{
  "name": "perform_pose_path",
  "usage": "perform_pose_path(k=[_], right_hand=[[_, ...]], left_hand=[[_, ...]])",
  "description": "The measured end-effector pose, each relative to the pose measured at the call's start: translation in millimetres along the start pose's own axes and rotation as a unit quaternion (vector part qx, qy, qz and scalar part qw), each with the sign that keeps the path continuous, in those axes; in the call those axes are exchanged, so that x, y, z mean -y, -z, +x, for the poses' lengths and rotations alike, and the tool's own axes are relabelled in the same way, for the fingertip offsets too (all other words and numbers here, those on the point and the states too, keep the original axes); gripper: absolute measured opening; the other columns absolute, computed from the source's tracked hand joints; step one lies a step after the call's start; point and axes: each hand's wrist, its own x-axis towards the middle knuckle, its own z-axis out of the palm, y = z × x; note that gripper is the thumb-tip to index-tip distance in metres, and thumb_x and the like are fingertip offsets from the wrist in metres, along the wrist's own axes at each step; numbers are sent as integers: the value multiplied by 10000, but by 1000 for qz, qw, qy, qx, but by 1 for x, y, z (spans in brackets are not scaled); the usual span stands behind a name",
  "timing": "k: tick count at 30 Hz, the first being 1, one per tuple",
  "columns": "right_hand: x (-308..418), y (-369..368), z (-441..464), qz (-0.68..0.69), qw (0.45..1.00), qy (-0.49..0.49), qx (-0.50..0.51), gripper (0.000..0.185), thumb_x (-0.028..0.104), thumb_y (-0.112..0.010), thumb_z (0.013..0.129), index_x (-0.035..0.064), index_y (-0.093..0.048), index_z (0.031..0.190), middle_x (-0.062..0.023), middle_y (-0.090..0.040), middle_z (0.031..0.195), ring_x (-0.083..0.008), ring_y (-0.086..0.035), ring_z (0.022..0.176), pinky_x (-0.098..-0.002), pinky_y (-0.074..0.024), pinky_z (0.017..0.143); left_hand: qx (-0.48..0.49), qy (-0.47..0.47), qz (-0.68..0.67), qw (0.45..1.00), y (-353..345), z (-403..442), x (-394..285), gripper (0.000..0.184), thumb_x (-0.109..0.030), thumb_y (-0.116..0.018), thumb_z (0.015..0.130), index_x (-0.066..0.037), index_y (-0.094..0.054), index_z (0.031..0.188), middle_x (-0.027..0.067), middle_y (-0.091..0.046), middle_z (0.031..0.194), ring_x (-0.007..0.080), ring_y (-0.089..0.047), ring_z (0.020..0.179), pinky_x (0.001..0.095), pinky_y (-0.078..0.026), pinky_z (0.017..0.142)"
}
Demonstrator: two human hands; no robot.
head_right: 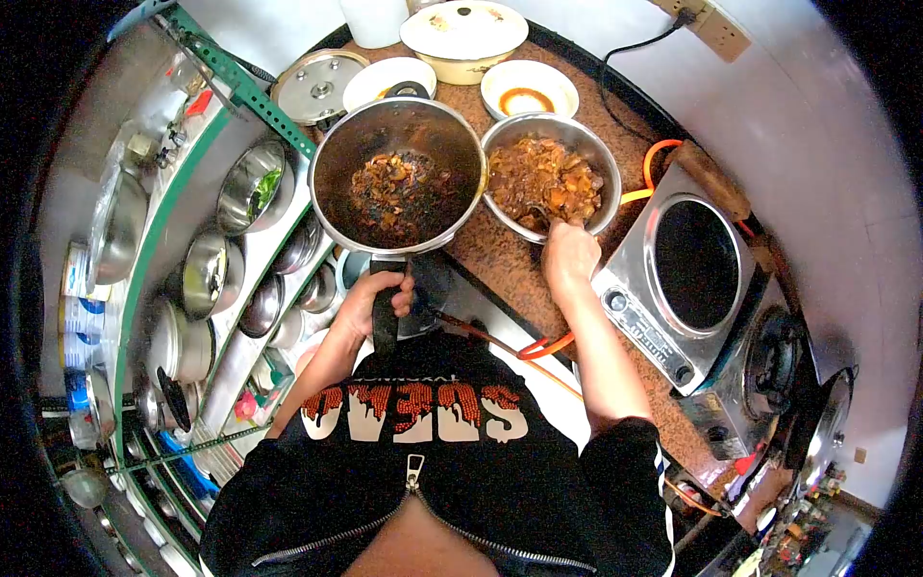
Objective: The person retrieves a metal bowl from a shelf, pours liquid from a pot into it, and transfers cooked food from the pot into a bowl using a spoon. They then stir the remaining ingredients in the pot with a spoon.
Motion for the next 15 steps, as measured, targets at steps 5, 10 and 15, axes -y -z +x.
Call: perform_pose_path(k=[5,10,15], right_hand=[[-3,7,11,24,1000,-1,7,143,46,-537,754,55,-669,811,-175,-652,852,-337,-655,794,-411,-527,679],[-6,48,-3,-14,999,7,34,140,48,-550,736,56,-663,818,-170,-653,847,-326,-654,787,-409,-524,681],[-3,78,-18,65,995,-8,-79,153,61,-544,758,64,-663,855,-169,-654,842,-335,-650,775,-420,-517,675]], left_hand=[[-8,25,2,1000,7,1,-3,112,-56,-533,834,43,-508,881,100,-525,732,159,-496,561,297,-417,493],[-20,25,16,999,4,-2,-9,132,-63,-533,838,28,-505,928,94,-529,740,154,-487,562,297,-408,497],[-13,26,32,999,9,-1,-11,147,-77,-533,839,-1,-509,962,75,-529,748,141,-468,555,292,-393,503]])
